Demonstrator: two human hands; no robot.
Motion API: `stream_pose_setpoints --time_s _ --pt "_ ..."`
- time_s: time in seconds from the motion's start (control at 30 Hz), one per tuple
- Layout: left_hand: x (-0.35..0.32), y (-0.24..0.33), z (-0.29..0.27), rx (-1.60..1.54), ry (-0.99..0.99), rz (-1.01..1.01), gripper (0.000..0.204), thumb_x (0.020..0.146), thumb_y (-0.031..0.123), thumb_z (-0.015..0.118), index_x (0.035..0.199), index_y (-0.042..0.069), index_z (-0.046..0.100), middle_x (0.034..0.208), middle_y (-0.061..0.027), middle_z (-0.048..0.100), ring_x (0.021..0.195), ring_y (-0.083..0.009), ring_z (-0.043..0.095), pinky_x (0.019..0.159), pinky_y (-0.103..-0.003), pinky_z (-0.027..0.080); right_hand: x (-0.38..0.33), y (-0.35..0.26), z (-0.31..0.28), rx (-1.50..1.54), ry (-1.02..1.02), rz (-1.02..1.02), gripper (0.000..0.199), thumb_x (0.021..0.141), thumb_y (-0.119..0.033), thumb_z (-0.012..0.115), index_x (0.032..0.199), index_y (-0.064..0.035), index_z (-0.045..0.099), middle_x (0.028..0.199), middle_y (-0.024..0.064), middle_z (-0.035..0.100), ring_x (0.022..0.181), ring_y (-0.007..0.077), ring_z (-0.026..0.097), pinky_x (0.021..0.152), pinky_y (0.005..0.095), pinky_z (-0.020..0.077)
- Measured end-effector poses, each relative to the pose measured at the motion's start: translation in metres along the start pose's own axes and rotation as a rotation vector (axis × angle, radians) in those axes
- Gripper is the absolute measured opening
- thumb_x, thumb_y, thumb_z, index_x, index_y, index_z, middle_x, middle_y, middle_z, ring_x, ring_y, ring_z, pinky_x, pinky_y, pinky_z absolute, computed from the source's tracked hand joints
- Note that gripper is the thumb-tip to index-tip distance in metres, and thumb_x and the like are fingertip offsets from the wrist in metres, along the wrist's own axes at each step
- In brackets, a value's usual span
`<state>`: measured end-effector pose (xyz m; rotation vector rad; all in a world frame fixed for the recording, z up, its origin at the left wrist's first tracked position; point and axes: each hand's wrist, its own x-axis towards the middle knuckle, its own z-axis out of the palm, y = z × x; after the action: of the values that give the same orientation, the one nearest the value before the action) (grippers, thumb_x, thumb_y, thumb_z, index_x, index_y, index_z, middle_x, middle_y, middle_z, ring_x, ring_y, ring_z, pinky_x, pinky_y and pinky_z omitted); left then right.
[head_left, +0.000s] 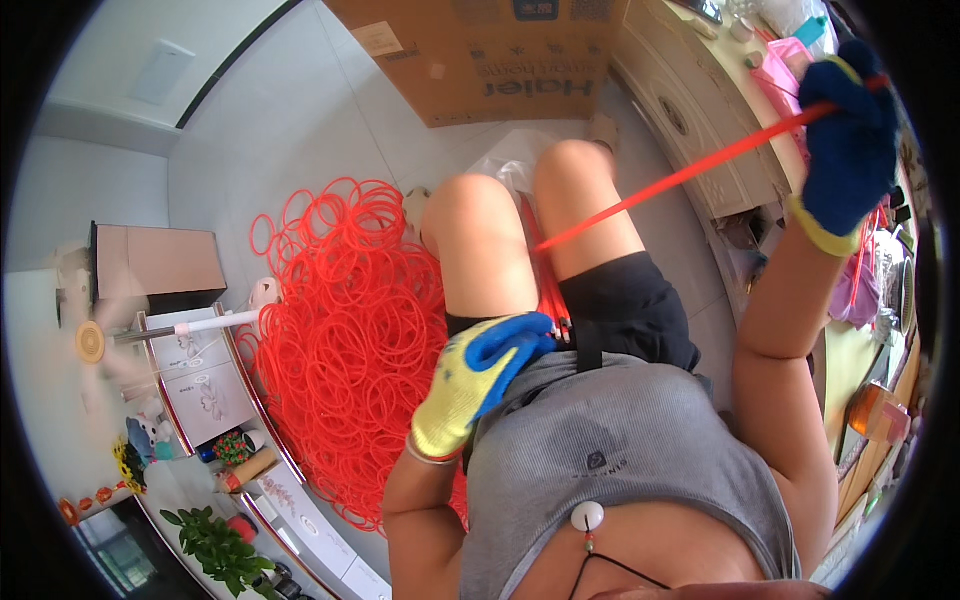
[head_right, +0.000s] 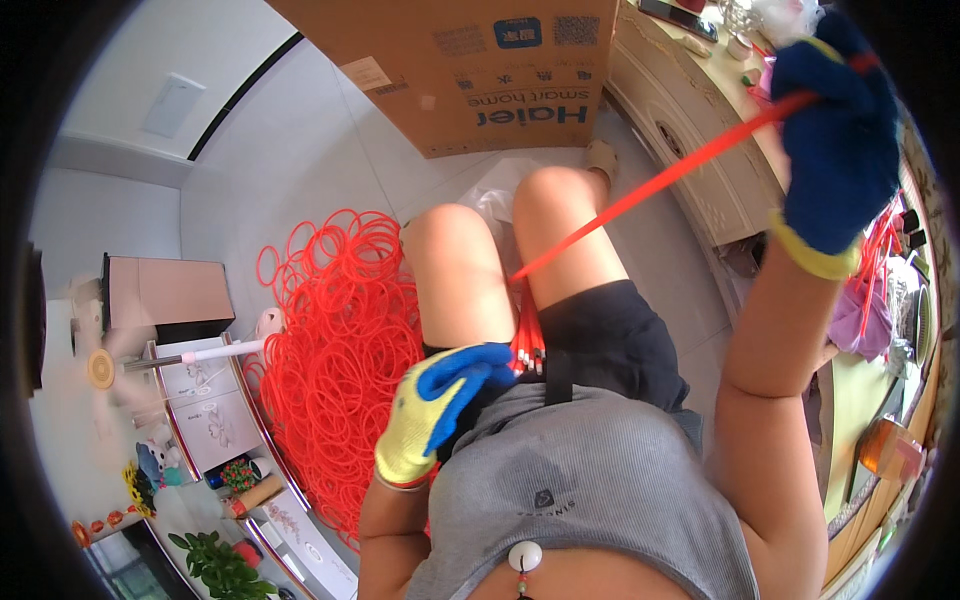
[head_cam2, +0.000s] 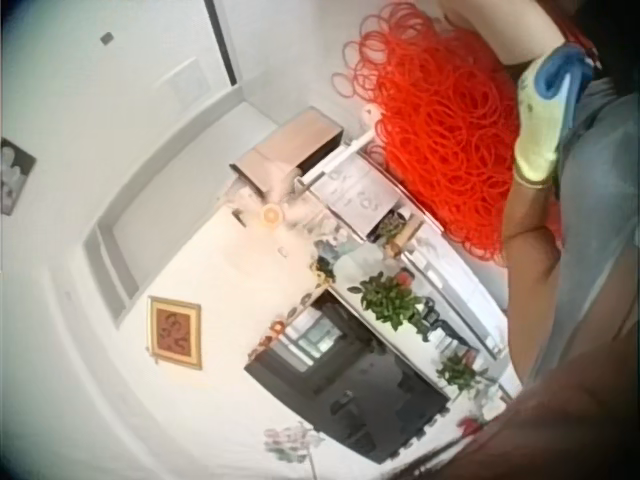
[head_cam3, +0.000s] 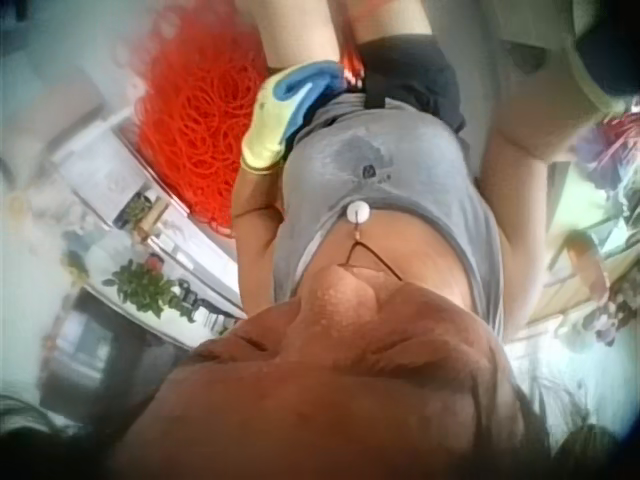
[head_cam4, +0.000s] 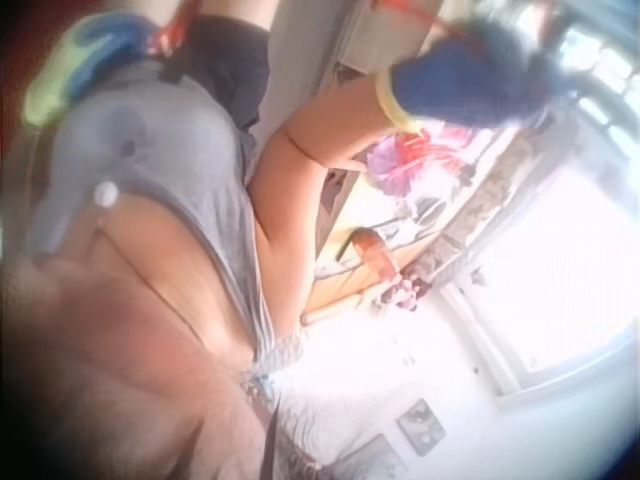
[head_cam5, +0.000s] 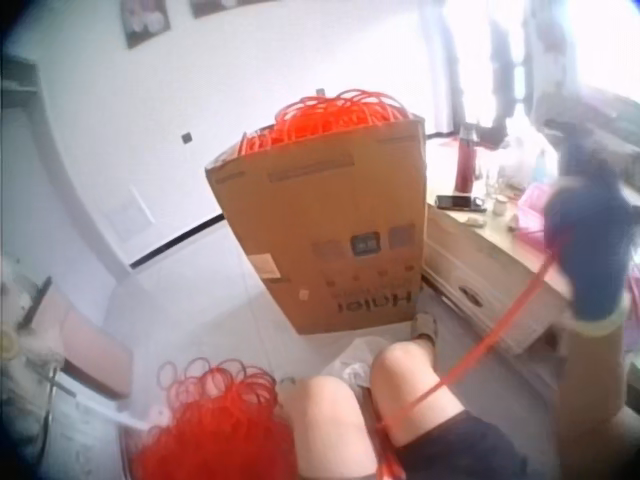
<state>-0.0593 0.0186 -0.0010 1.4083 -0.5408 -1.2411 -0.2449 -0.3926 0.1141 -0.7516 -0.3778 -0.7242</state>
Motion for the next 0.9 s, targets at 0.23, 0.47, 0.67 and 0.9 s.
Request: stream_pose_setpoints --time_s 0.23,0.47,0.67,0.9 --pt "0.044 -0.04 0.004 -0.942 -0.015 0.015 0.05 0.109 0.032 0.041 0.146 -0.002 0.045 0.14 -0.0184 0.058 0.129 -0.0345 0.056 0.113 -0.047 0.042 -0.055 -0.092 -0.051 0.247 0.354 -0.171 0.018 0.091 0.004 0.055 0.109 0.0037 0.055 0.091 0.0097 0.054 0.075 0.0216 0.05 0.073 0.0309 0.0452" --pt "0.064 -0.038 -0.018 -1.022 0.137 0.506 0.047 0.107 0.036 0.046 0.142 0.006 0.053 0.14 -0.0146 0.06 0.128 -0.0315 0.058 0.117 -0.053 0.037 -0.117 -0.013 -0.114 0.388 0.571 -0.197 0.03 0.091 0.005 0.057 0.12 0.0077 0.06 0.108 0.016 0.063 0.087 0.0229 0.053 0.082 0.033 0.0467" --pt "0.057 -0.011 -0.048 -0.935 0.128 0.878 0.046 0.106 0.034 0.045 0.145 0.009 0.053 0.147 -0.0146 0.054 0.138 -0.037 0.049 0.121 -0.057 0.029 -0.12 0.086 -0.131 0.35 0.688 -0.132 0.027 0.099 -0.008 0.054 0.123 0.003 0.062 0.136 0.0215 0.06 0.127 0.0311 0.057 0.116 0.0494 0.0361" --pt "0.046 0.023 -0.052 -0.724 0.068 1.167 0.056 0.107 0.033 0.045 0.158 0.015 0.029 0.144 -0.0135 0.057 0.138 -0.0396 0.048 0.122 -0.062 0.021 -0.125 0.131 -0.163 0.509 0.692 -0.017 0.026 0.101 -0.014 0.051 0.119 0.0018 0.063 0.117 0.0147 0.071 0.099 0.0285 0.068 0.112 0.0517 0.0406"
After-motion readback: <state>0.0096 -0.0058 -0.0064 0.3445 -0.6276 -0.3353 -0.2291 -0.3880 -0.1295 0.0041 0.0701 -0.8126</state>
